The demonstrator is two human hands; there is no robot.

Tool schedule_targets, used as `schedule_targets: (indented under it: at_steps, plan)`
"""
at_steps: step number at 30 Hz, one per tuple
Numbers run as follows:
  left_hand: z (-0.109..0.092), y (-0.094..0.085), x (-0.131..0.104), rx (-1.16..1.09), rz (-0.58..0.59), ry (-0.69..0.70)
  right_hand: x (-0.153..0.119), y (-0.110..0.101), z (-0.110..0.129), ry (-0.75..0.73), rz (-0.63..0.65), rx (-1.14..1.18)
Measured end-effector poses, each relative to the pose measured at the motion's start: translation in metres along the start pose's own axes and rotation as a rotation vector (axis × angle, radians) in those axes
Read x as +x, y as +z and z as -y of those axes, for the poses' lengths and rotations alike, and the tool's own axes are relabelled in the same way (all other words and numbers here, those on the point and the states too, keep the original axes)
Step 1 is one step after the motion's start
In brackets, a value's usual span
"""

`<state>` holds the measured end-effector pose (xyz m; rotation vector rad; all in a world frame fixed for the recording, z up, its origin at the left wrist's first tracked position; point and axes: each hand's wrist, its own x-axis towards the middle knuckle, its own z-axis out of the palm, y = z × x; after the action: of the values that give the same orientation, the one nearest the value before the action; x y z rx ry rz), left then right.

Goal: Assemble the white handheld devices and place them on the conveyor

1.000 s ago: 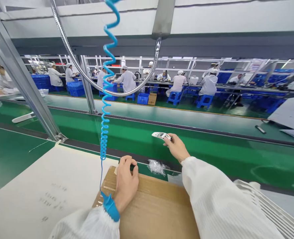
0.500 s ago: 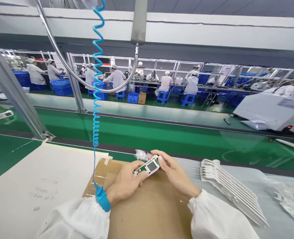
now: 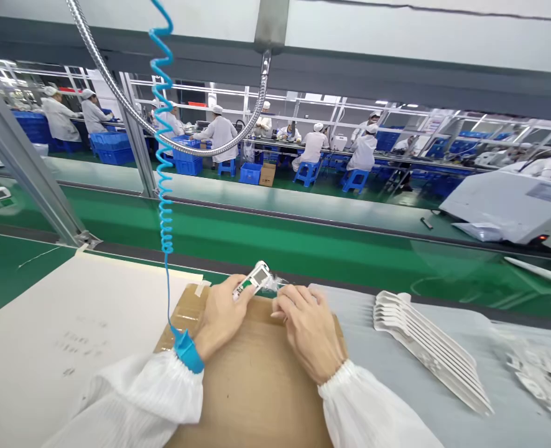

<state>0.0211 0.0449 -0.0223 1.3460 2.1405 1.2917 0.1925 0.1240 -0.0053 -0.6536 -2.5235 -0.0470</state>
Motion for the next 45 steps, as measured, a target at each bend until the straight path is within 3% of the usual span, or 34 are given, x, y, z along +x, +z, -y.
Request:
schedule_targets:
  at_steps: [3, 8, 11, 19, 29, 32, 37, 42, 45]
  plan:
    - [0.004, -0.006, 0.006, -0.002, -0.05, -0.037, 0.013, 0.006, 0.0, 0.07, -0.043, 0.094]
    - [-0.003, -0.01, 0.003, -0.066, 0.065, 0.018, 0.04, 0.019, -0.014, 0.121, -0.129, 0.111]
    - [-0.007, -0.011, 0.0, -0.037, 0.076, 0.025, 0.044, 0.023, -0.015, 0.162, -0.168, 0.068]
    - [-0.006, -0.013, -0.001, 0.218, 0.095, 0.154, 0.046, 0.012, -0.012, -0.239, -0.29, -0.336]
    - [-0.003, -0.013, 0.0, 0.229, 0.117, 0.219, 0.048, 0.012, -0.009, -0.259, -0.25, -0.262]
    - [-0.003, -0.012, -0.001, 0.2, 0.11, 0.16, 0.046, 0.016, -0.009, -0.266, -0.217, -0.289]
    - [-0.006, -0.011, -0.001, 0.104, -0.012, -0.111, 0.043, 0.027, -0.008, -0.267, -0.137, -0.204]
    - [-0.004, -0.01, 0.002, 0.004, -0.064, -0.176, 0.051, 0.033, -0.012, -0.279, -0.184, -0.129]
    - [0.002, -0.007, 0.005, -0.131, -0.039, -0.169, 0.054, 0.033, -0.018, -0.304, -0.249, -0.095]
